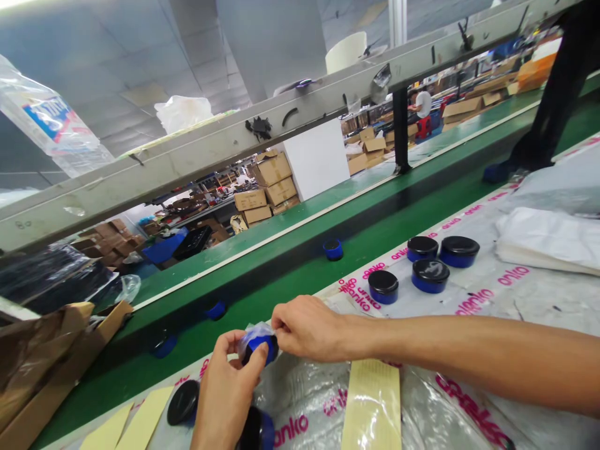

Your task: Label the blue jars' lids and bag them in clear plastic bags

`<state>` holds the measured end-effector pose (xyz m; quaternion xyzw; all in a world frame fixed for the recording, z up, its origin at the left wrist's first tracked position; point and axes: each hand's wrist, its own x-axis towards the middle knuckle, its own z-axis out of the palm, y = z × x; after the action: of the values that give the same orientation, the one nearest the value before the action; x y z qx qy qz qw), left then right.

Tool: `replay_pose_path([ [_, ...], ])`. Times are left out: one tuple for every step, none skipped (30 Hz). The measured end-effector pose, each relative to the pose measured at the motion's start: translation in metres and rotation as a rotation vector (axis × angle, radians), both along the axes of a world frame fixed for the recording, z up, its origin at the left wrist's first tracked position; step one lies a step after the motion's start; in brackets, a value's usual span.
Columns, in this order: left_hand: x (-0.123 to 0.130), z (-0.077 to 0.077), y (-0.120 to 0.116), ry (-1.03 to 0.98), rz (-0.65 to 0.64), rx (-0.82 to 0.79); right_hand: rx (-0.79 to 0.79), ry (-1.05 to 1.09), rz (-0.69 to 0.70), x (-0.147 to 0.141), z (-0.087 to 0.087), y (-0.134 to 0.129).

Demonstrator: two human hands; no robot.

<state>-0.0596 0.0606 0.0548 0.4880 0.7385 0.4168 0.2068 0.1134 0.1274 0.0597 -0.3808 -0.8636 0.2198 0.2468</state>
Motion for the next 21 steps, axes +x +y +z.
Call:
replay_pose_path([
  [0.0,0.002,-0.001,0.008,-0.002,-0.019,-0.033,0.017,-0.016,0.001,0.0,0.002],
  [0.0,0.004,-0.002,-0.014,-0.01,-0.041,-0.067,0.03,-0.031,0.002,0.001,0.005],
  [-0.001,0.005,-0.003,-0.066,-0.025,-0.064,-0.099,0.04,-0.043,0.003,0.001,0.008],
  [-0.001,0.006,-0.005,-0.131,-0.043,-0.082,-0.123,0.044,-0.051,0.005,0.001,0.011],
  [-0.001,0.007,-0.006,-0.204,-0.064,-0.096,-0.132,0.041,-0.057,0.008,0.001,0.013],
  [-0.001,0.007,-0.007,-0.277,-0.085,-0.105,-0.127,0.031,-0.063,0.01,0.001,0.013],
  [0.0,0.006,-0.008,-0.339,-0.1,-0.106,-0.113,0.015,-0.069,0.012,0.001,0.013],
  [0.0,0.005,-0.009,-0.381,-0.107,-0.102,-0.086,0.0,-0.074,0.015,0.0,0.011],
  [0.001,0.005,-0.01,-0.407,-0.109,-0.096,-0.047,-0.003,-0.081,0.017,-0.001,0.009],
  [0.001,0.005,-0.01,-0.418,-0.11,-0.092,0.001,0.014,-0.08,0.018,-0.002,0.006],
  [0.001,0.005,-0.01,-0.421,-0.116,-0.096,0.05,0.05,-0.06,0.019,-0.002,0.003],
  [0.002,0.006,-0.01,-0.419,-0.134,-0.107,0.089,0.097,-0.024,0.02,-0.002,0.0],
  [0.002,0.007,-0.01,-0.414,-0.165,-0.127,0.108,0.143,0.021,0.019,-0.002,-0.001],
  [0.002,0.009,-0.01,-0.407,-0.209,-0.149,0.093,0.177,0.07,0.018,-0.001,-0.001],
  [0.001,0.01,-0.011,-0.399,-0.26,-0.169,0.033,0.189,0.124,0.017,0.0,0.001],
  [0.0,0.011,-0.011,-0.395,-0.316,-0.188,-0.067,0.184,0.174,0.015,0.001,0.005],
  [-0.001,0.012,-0.012,-0.397,-0.368,-0.207,-0.183,0.175,0.208,0.013,0.002,0.009],
  [-0.002,0.012,-0.013,-0.408,-0.41,-0.223,-0.29,0.167,0.226,0.012,0.003,0.014],
  [-0.004,0.012,-0.014,-0.429,-0.439,-0.239,-0.369,0.162,0.233,0.012,0.003,0.019],
  [-0.006,0.011,-0.014,-0.457,-0.452,-0.25,-0.409,0.159,0.226,0.012,0.003,0.022],
  [-0.008,0.01,-0.015,-0.484,-0.449,-0.26,-0.399,0.149,0.205,0.013,0.003,0.024],
])
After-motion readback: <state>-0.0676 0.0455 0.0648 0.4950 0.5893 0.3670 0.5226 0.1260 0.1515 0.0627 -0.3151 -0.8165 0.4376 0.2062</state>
